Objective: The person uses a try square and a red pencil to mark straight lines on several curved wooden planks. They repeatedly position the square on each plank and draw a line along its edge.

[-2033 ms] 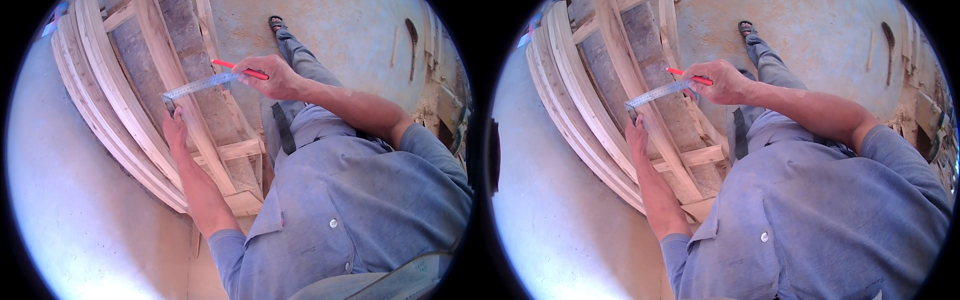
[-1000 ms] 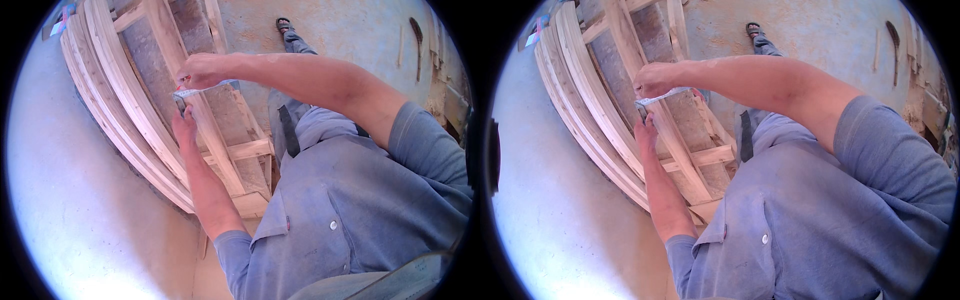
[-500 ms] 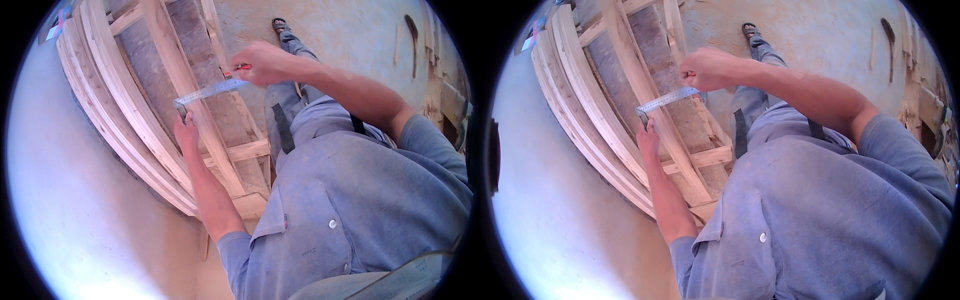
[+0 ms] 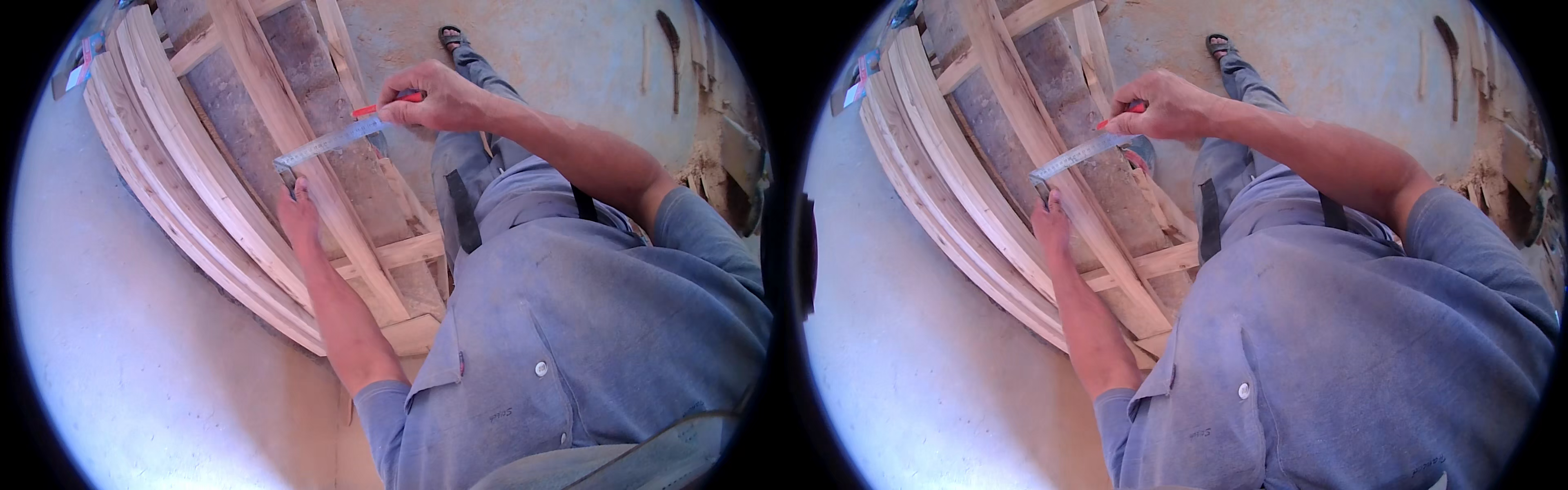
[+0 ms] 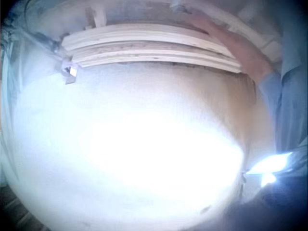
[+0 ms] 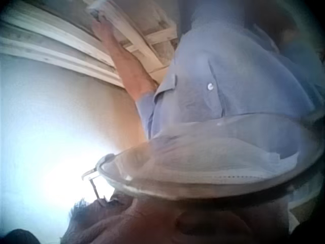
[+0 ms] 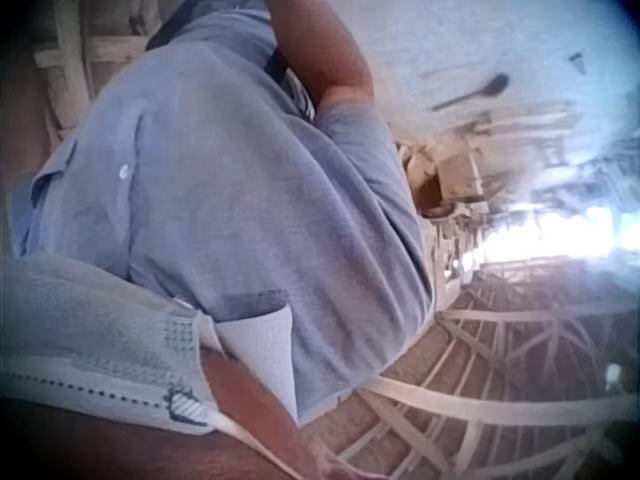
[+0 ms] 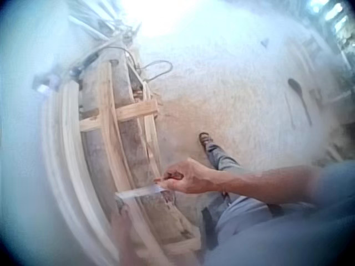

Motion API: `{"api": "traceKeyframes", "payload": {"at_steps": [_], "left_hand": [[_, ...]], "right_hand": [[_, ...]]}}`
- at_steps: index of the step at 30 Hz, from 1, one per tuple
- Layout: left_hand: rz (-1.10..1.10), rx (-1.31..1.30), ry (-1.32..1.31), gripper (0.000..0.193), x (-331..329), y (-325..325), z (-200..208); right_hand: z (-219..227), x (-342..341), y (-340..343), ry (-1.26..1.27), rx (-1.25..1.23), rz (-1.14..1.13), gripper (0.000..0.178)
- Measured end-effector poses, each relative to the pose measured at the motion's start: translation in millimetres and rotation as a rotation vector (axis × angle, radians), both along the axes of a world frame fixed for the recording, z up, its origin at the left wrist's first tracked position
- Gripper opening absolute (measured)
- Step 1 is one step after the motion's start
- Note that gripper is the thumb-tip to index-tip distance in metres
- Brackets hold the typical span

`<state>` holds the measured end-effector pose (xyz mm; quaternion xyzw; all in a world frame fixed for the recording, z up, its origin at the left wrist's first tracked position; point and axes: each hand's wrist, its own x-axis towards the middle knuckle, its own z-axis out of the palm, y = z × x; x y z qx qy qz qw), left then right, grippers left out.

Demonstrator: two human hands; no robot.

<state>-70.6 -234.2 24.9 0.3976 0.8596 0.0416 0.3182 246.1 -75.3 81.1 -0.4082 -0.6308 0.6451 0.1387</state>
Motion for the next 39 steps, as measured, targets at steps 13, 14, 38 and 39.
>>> {"api": "traceKeyframes", "payload": {"at_steps": [13, 14, 38, 39], "left_hand": [[0.006, -0.031, -0.018, 0.048, -8, 8, -6], [0.013, -0.042, -0.027, 0.047, -9, 8, -7], [-0.010, -0.039, 0.017, 0.043, -14, 2, -13], [0.001, -0.044, 0.021, 0.043, -13, 2, -12]], "right_hand": [[-12, -6, -4, 0.012, 0.079, -0.074, 0.017], [-12, -7, -5, 0.009, 0.072, -0.073, 0.017], [-24, -84, 20, 0.022, 0.103, 0.224, 0.026], [-25, -94, 21, 0.013, 0.116, 0.256, 0.026]]}}
